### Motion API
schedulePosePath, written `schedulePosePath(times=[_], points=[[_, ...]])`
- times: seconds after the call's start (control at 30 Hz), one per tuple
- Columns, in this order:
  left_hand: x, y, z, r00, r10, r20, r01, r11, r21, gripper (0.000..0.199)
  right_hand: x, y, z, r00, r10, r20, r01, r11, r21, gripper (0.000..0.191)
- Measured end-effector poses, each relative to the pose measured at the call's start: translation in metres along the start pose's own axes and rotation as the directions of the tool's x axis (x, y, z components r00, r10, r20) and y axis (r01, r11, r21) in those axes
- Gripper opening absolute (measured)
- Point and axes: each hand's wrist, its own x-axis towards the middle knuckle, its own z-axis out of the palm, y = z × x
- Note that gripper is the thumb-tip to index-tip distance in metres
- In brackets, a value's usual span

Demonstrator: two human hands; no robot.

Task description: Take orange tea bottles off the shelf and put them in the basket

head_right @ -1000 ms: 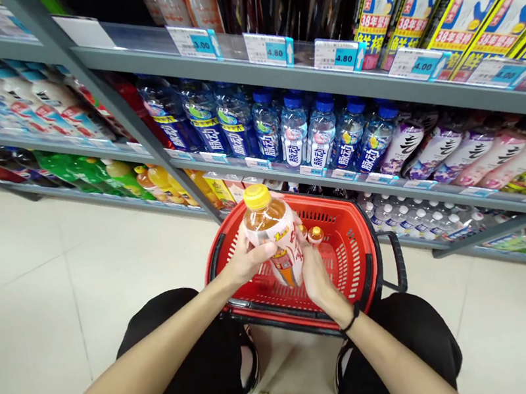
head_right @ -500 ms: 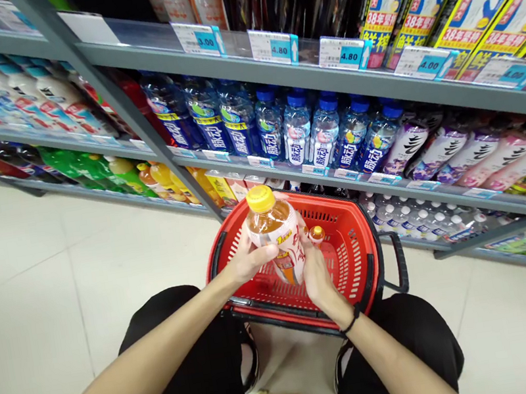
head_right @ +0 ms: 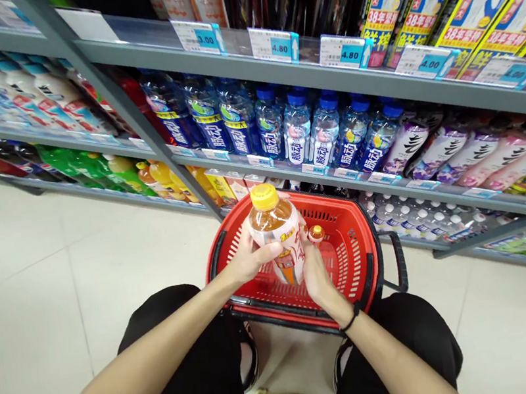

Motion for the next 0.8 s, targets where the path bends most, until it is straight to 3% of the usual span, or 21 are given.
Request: schedulePosePath(times=[0.23, 0.8], points=[[0.004, 0.003, 0.006, 0.997, 0.074, 0.002, -0.074, 0.995, 0.073, 0.059, 0.002, 0.015, -0.005, 0.999, 0.052, 0.005, -0.052, 0.998, 0.019, 0.056], [0.004, 0.003, 0.006, 0.999, 0.044, 0.006, -0.044, 0.998, 0.041, 0.063, 0.002, 0.015, -0.005, 0.995, 0.091, 0.028, -0.092, 0.995, 0.046, 0.051]])
